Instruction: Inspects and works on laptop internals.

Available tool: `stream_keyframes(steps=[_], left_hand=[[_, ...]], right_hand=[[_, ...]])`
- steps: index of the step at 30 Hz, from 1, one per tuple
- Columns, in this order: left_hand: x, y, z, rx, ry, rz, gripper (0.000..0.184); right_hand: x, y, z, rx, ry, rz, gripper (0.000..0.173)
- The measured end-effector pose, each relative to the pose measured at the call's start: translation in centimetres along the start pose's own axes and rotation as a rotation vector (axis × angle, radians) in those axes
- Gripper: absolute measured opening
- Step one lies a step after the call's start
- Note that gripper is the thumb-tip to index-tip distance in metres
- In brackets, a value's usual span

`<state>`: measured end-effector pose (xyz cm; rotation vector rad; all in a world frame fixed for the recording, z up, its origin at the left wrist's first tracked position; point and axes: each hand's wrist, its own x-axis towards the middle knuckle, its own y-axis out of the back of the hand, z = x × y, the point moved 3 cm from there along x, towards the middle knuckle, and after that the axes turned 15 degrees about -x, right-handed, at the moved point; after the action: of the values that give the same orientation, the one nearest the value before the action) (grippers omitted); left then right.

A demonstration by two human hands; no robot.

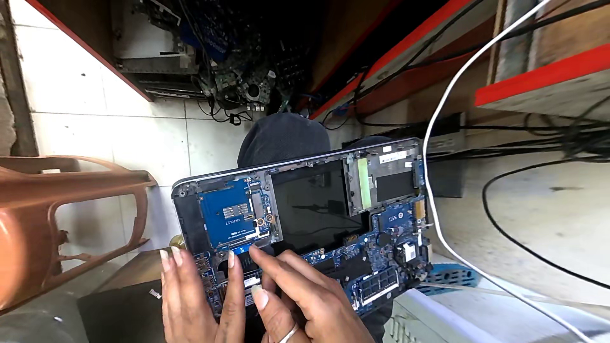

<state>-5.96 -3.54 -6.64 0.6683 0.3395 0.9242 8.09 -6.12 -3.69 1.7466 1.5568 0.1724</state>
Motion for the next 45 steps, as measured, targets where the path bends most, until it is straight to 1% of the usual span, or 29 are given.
stream_keyframes(steps=[3,5,7,8,10,12,21,25,27,31,35,45], left_hand=[[0.1,0.1,0.2,0.024,-0.007,-0.009,0.072],[0.1,0.0,0.2,0.039,-0.022,-0.009,0.073],[0.0,-0.1,0.1,0.026,-0.030,-0.023,0.072],[-0.1,-0.1,0.1,0.015,-0.030,-0.025,0.072],[-0.2,-0.3,0.0,-0.002,-0.025,-0.026,0.073],[-0.2,-0.2,0.1,0.001,-0.026,-0.032,0.073],[-0.2,-0.2,0.1,0.000,-0.006,-0.044,0.073],[0.2,0.4,-0.6,-0.117,0.000,0.033,0.063],[1.0,0.9,-1.2,-0.114,-0.038,0.055,0.059],[2.9,1.7,-2.2,-0.063,-0.099,-0.010,0.051],[3.2,2.2,-2.9,-0.059,-0.133,-0.053,0.045],[3.1,2.8,-3.4,-0.006,-0.181,-0.099,0.043]], right_hand=[[0.0,0.1,-0.1,-0.103,0.019,0.028,0.035],[0.1,0.1,0.3,-0.244,0.070,0.169,0.031],[0.5,0.1,1.4,-0.345,0.180,0.328,0.025],[0.8,0.0,2.0,-0.354,0.241,0.361,0.023],[1.2,-0.1,2.6,-0.345,0.321,0.346,0.023],[1.4,-0.3,2.8,-0.351,0.351,0.323,0.025],[1.3,-0.4,2.7,-0.437,0.358,0.345,0.026],[1.2,-0.5,2.7,-0.423,0.350,0.356,0.025],[1.2,-0.6,2.7,-0.412,0.346,0.356,0.024],[1.3,-0.6,2.6,-0.422,0.342,0.362,0.025],[1.3,-0.7,2.6,-0.427,0.338,0.366,0.025],[1.3,-0.7,2.6,-0.438,0.335,0.363,0.026]])
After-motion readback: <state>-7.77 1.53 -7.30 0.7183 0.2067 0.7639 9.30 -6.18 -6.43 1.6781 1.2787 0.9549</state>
